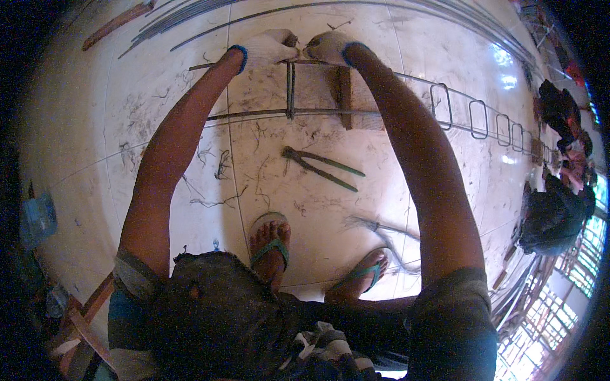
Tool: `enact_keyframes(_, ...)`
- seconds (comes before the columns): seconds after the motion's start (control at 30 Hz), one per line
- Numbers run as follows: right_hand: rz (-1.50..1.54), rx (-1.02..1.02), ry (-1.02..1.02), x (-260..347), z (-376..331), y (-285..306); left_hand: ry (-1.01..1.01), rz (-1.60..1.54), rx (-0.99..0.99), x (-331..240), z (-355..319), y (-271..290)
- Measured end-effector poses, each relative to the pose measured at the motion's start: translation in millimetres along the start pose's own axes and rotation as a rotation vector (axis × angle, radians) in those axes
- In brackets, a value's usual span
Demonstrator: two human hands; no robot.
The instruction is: The person assembles a metal ladder-like frame on the floor, using pliers to bend and secure wire ties at each rung. They repeatedly pick up wire, wrap it around the frame, and twist it with pliers to fasten the joints.
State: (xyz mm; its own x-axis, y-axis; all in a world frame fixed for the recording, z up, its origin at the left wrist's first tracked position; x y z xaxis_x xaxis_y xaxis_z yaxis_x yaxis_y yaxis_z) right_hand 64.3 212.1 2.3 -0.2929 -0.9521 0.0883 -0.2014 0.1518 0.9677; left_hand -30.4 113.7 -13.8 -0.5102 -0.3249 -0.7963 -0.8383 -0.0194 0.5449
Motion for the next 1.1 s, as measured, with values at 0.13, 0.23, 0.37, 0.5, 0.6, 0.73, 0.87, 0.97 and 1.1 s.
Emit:
enact_keyframes(0.13,0.397,-0.384,-0.248,10,-73,30,-0.031,0.002,-0.004,-5,-1,2)
enact_keyframes(0.23,0.106,-0.042,-0.096,57,-105,-3,-0.035,-0.095,0.051,-4,-2,-2)
enact_keyframes(0.37,0.021,-0.160,-0.291,56,-95,-21,-0.016,-0.155,0.104,-1,0,-5)
enact_keyframes(0.5,0.127,-0.193,-0.222,55,-69,-36,0.035,-0.265,0.146,4,0,-6)
enact_keyframes(0.6,0.140,-0.179,-0.231,57,-70,-37,0.033,-0.338,0.148,6,-1,-6)
enact_keyframes(0.73,0.072,-0.290,-0.219,70,-91,-11,0.002,-0.382,0.185,10,-4,-4)
enact_keyframes(0.87,0.056,-0.154,-0.169,76,-96,10,-0.077,-0.417,0.312,12,-14,0)
enact_keyframes(0.97,-0.014,-0.117,-0.137,76,-99,27,-0.165,-0.334,0.354,11,-18,2)
enact_keyframes(1.1,-0.140,-0.142,0.018,89,-90,38,-0.204,-0.265,0.318,11,-16,5)
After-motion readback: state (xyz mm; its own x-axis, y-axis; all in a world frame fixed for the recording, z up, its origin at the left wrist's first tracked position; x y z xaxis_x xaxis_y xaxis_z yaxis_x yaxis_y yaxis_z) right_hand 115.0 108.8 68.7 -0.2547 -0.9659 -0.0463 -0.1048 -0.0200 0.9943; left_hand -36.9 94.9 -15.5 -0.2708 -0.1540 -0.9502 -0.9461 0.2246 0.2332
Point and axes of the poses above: each hand's wrist, its own z-axis towards the middle knuckle, its own y-axis out of the back of the hand, x = y × z, the point moved 8 cm from there along z, towards the middle knuckle, and after that the axes turned 7 degrees about -z, right-handed, at the moved point
